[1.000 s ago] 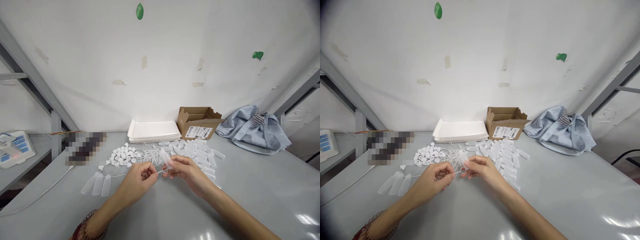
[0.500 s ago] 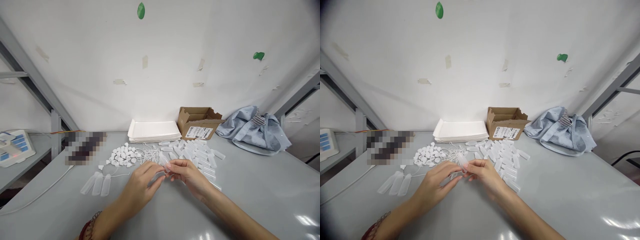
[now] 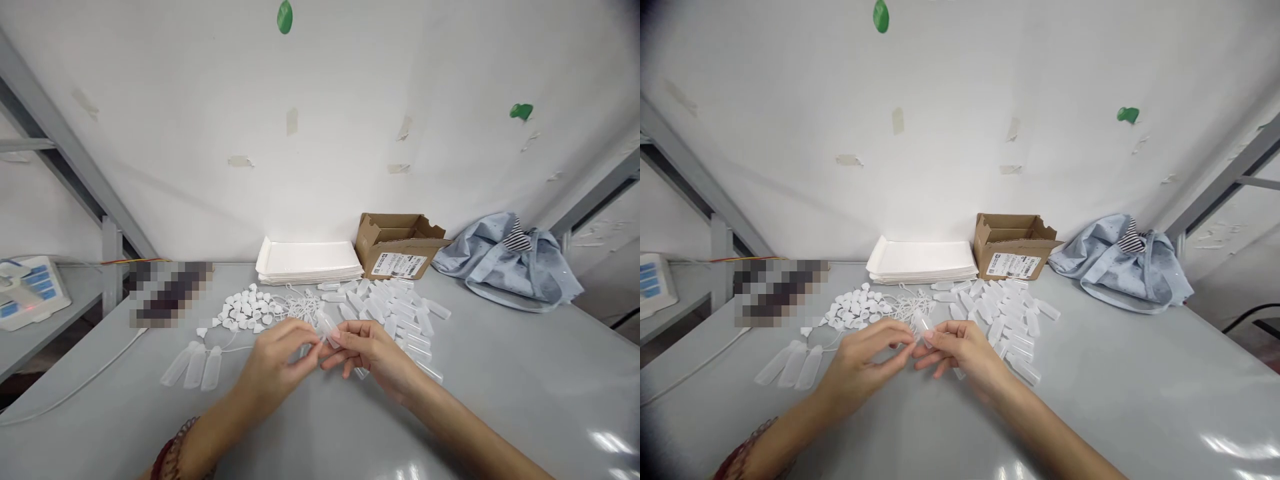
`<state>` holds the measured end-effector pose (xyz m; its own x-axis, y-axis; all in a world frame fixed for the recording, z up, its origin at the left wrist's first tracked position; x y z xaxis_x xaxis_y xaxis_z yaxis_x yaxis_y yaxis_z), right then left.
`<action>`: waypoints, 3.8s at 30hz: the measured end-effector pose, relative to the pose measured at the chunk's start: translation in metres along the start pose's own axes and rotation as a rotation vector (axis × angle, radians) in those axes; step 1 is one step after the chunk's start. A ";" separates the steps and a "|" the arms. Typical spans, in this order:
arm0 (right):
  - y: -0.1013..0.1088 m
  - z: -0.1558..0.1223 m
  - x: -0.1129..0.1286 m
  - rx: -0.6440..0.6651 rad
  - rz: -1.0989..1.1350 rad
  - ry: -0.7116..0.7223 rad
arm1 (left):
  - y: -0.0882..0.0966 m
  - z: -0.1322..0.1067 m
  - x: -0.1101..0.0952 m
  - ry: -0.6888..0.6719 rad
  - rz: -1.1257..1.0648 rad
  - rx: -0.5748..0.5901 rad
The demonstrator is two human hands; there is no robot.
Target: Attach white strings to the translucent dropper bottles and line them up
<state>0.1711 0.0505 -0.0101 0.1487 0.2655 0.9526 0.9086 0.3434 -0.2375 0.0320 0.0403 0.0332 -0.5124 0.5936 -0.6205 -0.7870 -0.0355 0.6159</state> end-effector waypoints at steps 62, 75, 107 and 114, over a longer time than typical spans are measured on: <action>-0.029 -0.002 -0.015 0.211 0.343 0.070 | 0.013 -0.006 -0.012 0.053 0.110 -0.016; -0.034 -0.004 -0.015 0.272 0.338 0.082 | 0.003 -0.010 -0.010 0.046 0.191 -0.014; -0.007 -0.005 0.010 -0.010 -0.157 0.042 | 0.047 -0.024 0.048 0.352 0.786 0.758; 0.008 -0.008 0.022 -0.052 -0.757 0.178 | 0.055 -0.017 0.042 0.386 0.624 0.643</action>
<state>0.1843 0.0519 0.0102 -0.4627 -0.1749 0.8691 0.8043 0.3296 0.4945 -0.0389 0.0502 0.0330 -0.9409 0.3088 -0.1391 -0.0573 0.2598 0.9640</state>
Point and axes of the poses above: each hand's wrist, its own z-axis towards the middle knuckle, its own y-axis out of the back of the hand, x = y × z, the point moved 6 cm from there along z, towards the middle knuckle, and after that the axes turned 5 degrees about y, right-handed, at the moved point
